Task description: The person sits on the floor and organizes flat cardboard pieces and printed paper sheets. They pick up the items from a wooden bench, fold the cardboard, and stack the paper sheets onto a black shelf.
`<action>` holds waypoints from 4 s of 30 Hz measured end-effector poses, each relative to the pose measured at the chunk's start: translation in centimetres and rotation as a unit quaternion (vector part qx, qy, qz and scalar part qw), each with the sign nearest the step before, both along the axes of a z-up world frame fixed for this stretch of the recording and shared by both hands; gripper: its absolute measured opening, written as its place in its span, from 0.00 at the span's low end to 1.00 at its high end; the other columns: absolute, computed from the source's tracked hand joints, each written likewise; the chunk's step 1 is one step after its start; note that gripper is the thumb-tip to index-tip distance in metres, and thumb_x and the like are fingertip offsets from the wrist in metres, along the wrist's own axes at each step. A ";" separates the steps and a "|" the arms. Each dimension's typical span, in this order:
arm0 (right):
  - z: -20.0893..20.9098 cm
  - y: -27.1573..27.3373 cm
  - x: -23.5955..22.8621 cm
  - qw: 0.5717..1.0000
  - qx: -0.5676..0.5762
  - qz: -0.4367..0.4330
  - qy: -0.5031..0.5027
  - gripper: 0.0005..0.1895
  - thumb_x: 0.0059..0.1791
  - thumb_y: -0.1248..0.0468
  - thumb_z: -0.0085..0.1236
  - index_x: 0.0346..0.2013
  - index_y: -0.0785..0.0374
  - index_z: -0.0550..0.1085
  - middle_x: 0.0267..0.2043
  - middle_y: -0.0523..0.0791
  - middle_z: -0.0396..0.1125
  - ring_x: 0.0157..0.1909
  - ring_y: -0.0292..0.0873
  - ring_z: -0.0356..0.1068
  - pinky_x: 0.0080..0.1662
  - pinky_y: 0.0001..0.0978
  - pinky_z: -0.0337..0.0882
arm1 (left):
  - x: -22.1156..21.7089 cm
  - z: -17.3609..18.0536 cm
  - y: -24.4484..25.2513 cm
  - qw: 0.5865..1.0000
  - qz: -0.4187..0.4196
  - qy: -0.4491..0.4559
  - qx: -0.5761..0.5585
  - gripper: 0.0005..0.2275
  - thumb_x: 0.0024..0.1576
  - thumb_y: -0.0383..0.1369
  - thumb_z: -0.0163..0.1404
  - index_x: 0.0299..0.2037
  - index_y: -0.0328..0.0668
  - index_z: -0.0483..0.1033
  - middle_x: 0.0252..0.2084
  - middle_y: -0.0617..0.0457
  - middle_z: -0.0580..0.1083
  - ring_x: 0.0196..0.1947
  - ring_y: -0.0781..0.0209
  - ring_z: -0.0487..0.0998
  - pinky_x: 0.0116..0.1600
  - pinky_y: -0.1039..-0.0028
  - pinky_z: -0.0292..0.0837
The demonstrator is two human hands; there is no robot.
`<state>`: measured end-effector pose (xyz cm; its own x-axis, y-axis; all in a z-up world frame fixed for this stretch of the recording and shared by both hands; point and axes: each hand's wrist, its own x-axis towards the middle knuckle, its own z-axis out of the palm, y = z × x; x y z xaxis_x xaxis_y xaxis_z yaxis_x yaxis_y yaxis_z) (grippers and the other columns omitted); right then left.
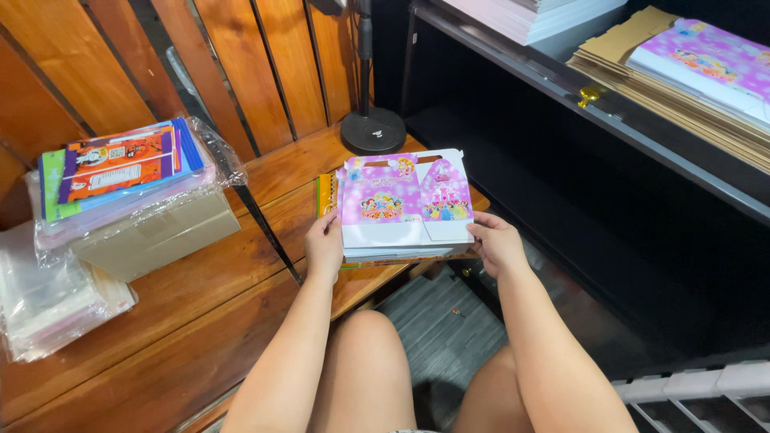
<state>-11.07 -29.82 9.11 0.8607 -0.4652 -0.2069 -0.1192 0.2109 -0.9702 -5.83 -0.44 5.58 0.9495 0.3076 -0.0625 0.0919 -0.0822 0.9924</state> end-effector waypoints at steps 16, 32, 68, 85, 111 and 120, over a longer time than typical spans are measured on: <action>16.1 -3.1 -8.8 0.990 0.043 0.003 -0.133 0.17 0.47 0.78 0.59 0.51 0.74 0.75 0.38 0.53 0.74 0.34 0.41 0.76 0.41 0.30 0.82 | -7.1 19.4 -4.2 0.983 -0.140 -0.095 -0.078 0.25 0.60 0.24 0.50 0.69 0.33 0.66 0.59 0.41 0.76 0.52 0.60 0.78 0.40 0.74 0.81; 27.5 -17.2 -17.4 0.945 0.020 -0.157 -0.286 0.13 0.48 0.76 0.62 0.48 0.70 0.76 0.36 0.46 0.72 0.33 0.36 0.77 0.41 0.20 0.83 | -3.6 32.0 -21.7 0.881 -0.371 -0.216 -0.199 0.27 0.56 0.26 0.59 0.67 0.33 0.66 0.48 0.43 0.75 0.43 0.56 0.83 0.42 0.73 0.88; 26.3 -31.0 -10.8 0.804 -0.524 -0.269 0.088 0.09 0.52 0.58 0.61 0.45 0.48 0.83 0.41 0.43 0.77 0.53 0.50 0.75 0.51 0.46 0.76 | 4.6 31.7 -35.0 0.848 -0.413 -0.237 0.232 0.29 0.56 0.42 0.64 0.67 0.44 0.71 0.68 0.47 0.71 0.72 0.52 0.65 0.74 0.62 0.59; 28.9 -26.1 -14.2 0.818 -0.513 -0.238 0.108 0.15 0.50 0.49 0.63 0.43 0.53 0.84 0.40 0.49 0.78 0.51 0.53 0.76 0.50 0.43 0.74 | 4.8 31.3 -35.0 0.833 -0.411 -0.240 0.283 0.28 0.57 0.46 0.60 0.67 0.46 0.71 0.67 0.50 0.71 0.72 0.55 0.65 0.72 0.60 0.59; 27.4 -27.1 -14.5 0.798 -0.560 -0.203 0.091 0.26 0.41 0.47 0.78 0.47 0.57 0.82 0.45 0.49 0.78 0.54 0.51 0.76 0.52 0.40 0.73 | 5.9 30.3 -35.6 0.841 -0.392 -0.223 0.298 0.25 0.57 0.49 0.59 0.64 0.55 0.75 0.65 0.54 0.73 0.72 0.55 0.65 0.73 0.63 0.60; 27.6 -26.2 -15.1 0.789 -0.562 -0.248 0.020 0.25 0.43 0.49 0.76 0.49 0.56 0.81 0.52 0.50 0.74 0.58 0.54 0.72 0.57 0.45 0.73 | 6.0 28.0 -34.1 0.840 -0.331 -0.347 0.255 0.28 0.58 0.46 0.60 0.66 0.45 0.71 0.66 0.48 0.70 0.69 0.44 0.67 0.71 0.58 0.65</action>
<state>-26.18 -56.00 36.74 0.5182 -0.6523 0.5532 -0.3279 -0.7489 -0.5759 0.20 -34.54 33.59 0.6764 -0.4835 0.5556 -0.7271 -0.3180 0.6084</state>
